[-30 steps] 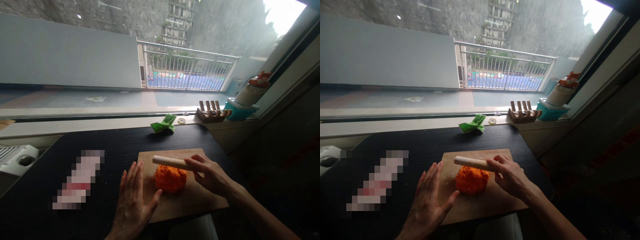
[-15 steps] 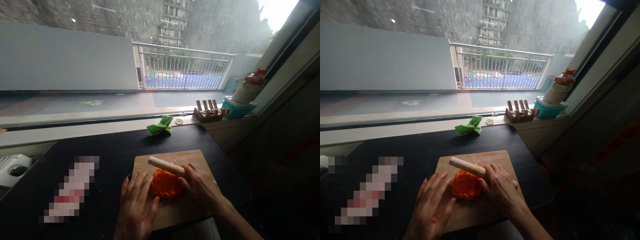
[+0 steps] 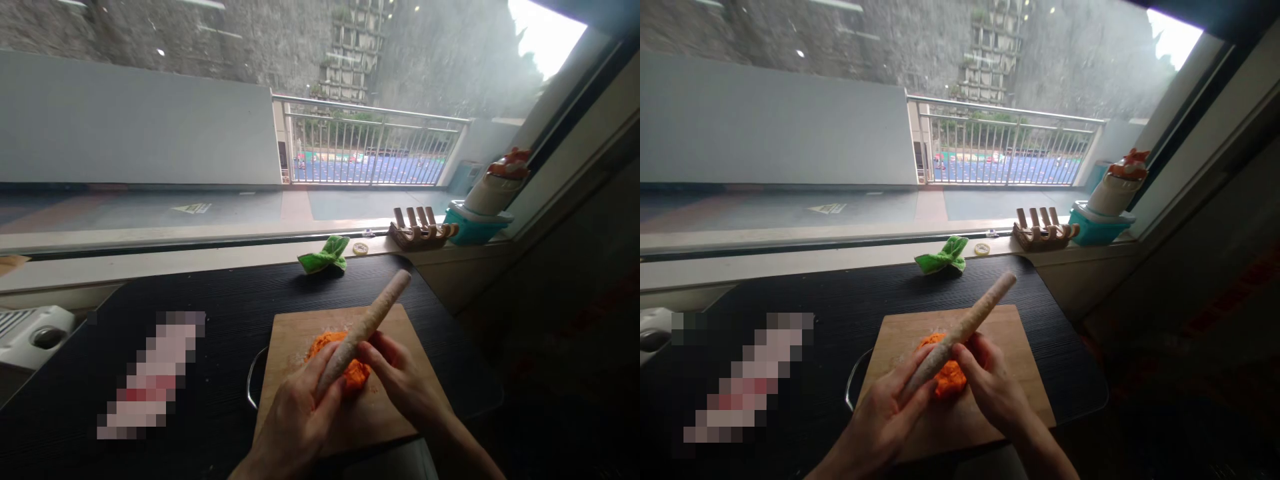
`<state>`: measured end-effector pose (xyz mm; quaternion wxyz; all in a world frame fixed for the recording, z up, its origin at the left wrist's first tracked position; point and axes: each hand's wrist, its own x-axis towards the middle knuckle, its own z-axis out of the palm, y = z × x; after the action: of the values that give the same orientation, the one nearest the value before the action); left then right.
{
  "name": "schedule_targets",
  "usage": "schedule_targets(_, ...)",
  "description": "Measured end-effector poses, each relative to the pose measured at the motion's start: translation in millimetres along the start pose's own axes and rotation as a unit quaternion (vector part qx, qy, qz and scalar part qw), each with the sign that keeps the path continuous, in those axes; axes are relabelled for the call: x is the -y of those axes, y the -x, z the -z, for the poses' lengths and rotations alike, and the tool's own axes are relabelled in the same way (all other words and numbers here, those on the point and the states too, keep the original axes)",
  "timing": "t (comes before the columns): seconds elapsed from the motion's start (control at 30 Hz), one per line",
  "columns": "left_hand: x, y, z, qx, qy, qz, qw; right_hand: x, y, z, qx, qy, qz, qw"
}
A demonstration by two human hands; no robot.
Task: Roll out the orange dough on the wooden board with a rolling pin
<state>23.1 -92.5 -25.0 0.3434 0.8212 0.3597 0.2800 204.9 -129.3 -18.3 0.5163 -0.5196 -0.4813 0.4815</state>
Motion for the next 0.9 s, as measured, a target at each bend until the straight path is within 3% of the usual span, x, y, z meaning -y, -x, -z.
schedule_targets(0.07,14.7,5.4,17.9,0.044,-0.015,-0.002,0.999,3.5,5.0,21.1,-0.034,0.163,0.006,0.986)
schedule_targets(0.13,29.1,12.3,34.4,0.086,-0.030,-0.008,0.996,9.1,3.1,37.3,-0.124,0.297,0.040,0.946)
schedule_targets(0.2,39.4,17.4,44.8,0.100,-0.044,-0.011,0.994,13.9,-7.5,39.5,-0.165,0.375,0.109,0.906)
schedule_targets(0.27,44.8,19.8,48.2,0.093,-0.059,-0.011,0.994,13.8,-23.8,28.1,-0.134,0.422,0.166,0.881)
schedule_targets(0.33,46.5,20.5,46.0,0.078,-0.064,0.005,0.995,7.0,-40.1,10.5,-0.087,0.459,0.170,0.868)
schedule_targets(0.47,45.1,20.1,33.4,-0.042,0.011,0.100,0.994,-12.8,-64.0,-13.7,-0.039,0.509,0.111,0.853)
schedule_targets(0.6,45.1,16.2,22.4,-0.184,0.086,0.205,0.957,-16.9,-75.5,-17.5,-0.035,0.524,0.035,0.850)
schedule_targets(0.67,48.1,15.9,19.6,-0.203,0.076,0.205,0.954,-16.8,-70.5,-17.1,-0.030,0.535,0.030,0.844)
schedule_targets(0.8,55.6,18.9,15.7,-0.201,0.040,0.165,0.965,-20.7,-52.1,-16.0,-0.013,0.577,0.086,0.812)
schedule_targets(0.9,54.9,15.4,13.7,-0.241,0.034,0.201,0.949,-20.5,-58.1,-16.8,-0.022,0.584,0.062,0.809)
